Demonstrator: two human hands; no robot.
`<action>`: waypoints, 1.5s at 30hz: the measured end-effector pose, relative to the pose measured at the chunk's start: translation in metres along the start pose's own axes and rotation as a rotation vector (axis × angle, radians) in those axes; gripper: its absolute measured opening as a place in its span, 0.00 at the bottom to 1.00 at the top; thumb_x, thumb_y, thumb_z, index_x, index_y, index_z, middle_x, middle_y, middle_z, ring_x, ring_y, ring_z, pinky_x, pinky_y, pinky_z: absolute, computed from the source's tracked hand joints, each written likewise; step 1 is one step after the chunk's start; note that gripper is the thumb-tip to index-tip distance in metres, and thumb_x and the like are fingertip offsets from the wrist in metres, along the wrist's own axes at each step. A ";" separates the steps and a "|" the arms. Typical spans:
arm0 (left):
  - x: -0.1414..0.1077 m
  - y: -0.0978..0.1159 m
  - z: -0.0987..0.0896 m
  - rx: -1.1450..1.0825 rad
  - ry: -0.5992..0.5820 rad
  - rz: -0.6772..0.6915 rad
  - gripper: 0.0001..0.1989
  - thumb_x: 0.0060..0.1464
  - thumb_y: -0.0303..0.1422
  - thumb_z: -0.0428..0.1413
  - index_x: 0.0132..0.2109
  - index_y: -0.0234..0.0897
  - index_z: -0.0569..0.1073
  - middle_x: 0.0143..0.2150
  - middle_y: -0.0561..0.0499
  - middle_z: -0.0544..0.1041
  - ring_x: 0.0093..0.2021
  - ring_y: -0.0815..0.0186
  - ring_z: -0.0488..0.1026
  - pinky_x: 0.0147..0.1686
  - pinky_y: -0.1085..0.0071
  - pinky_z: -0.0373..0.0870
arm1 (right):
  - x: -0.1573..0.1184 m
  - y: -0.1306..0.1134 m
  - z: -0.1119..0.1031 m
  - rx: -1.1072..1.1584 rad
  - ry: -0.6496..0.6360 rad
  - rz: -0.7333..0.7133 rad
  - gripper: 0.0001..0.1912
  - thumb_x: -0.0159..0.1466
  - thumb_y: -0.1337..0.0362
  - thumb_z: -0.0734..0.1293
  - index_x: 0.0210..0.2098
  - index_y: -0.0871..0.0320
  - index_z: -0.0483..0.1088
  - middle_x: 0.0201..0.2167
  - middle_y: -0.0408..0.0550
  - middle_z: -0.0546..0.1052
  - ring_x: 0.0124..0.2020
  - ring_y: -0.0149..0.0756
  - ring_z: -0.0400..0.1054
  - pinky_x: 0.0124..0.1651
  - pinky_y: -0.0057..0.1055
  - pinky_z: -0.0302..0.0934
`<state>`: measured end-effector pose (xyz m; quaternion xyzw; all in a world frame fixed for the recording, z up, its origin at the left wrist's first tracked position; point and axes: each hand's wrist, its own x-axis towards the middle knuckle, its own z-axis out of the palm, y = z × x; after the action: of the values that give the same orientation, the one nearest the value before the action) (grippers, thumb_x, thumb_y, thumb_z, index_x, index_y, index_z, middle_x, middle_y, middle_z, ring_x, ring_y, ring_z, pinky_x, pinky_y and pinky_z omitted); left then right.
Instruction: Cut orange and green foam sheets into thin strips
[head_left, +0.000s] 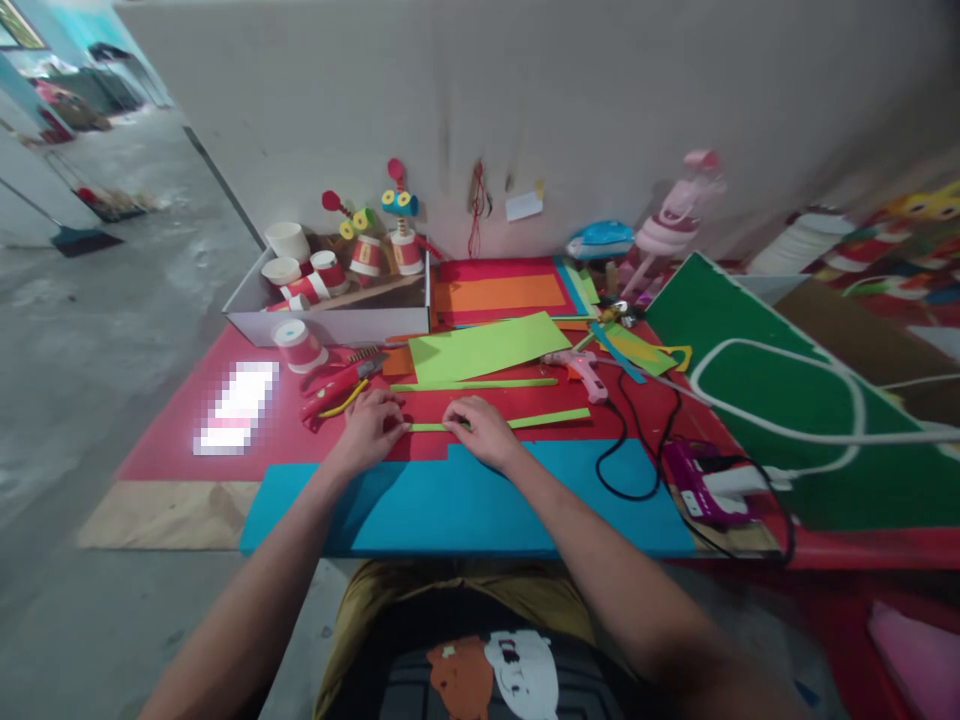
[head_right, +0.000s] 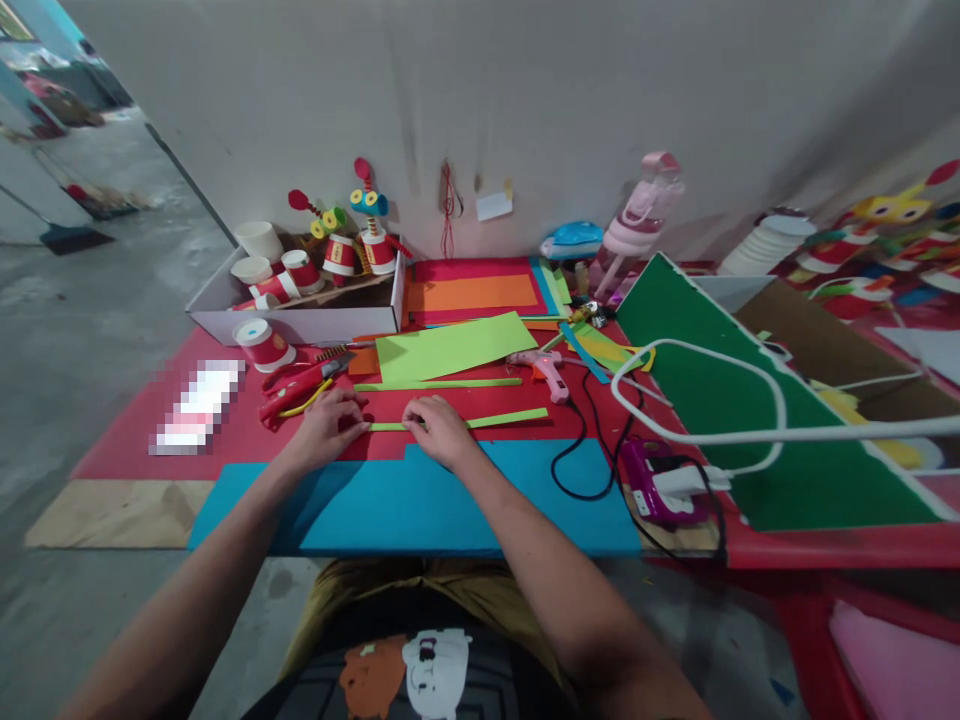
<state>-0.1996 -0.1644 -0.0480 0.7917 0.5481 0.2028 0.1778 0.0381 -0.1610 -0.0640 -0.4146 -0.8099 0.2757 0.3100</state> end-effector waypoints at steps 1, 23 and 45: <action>0.000 0.002 0.000 0.010 -0.001 -0.009 0.07 0.54 0.36 0.57 0.31 0.39 0.75 0.51 0.47 0.75 0.52 0.55 0.67 0.55 0.50 0.62 | 0.000 0.000 0.000 -0.001 0.005 0.006 0.08 0.63 0.74 0.67 0.30 0.58 0.69 0.31 0.44 0.73 0.36 0.36 0.62 0.42 0.31 0.53; 0.005 0.019 -0.003 0.143 -0.040 -0.111 0.08 0.52 0.33 0.57 0.27 0.37 0.70 0.53 0.48 0.74 0.54 0.50 0.64 0.49 0.52 0.61 | -0.032 -0.011 -0.003 -0.469 -0.044 -0.035 0.12 0.71 0.70 0.59 0.43 0.61 0.74 0.39 0.56 0.75 0.42 0.45 0.64 0.45 0.40 0.61; -0.035 0.101 0.043 0.377 -0.006 0.175 0.32 0.65 0.49 0.42 0.68 0.33 0.61 0.69 0.39 0.63 0.72 0.51 0.51 0.70 0.48 0.40 | -0.062 -0.014 0.001 -0.378 0.019 -0.069 0.20 0.69 0.68 0.61 0.59 0.62 0.68 0.56 0.59 0.72 0.57 0.46 0.64 0.61 0.47 0.62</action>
<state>-0.1080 -0.2337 -0.0383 0.8562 0.5049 0.1089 0.0096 0.0592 -0.2202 -0.0716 -0.4403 -0.8580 0.1038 0.2435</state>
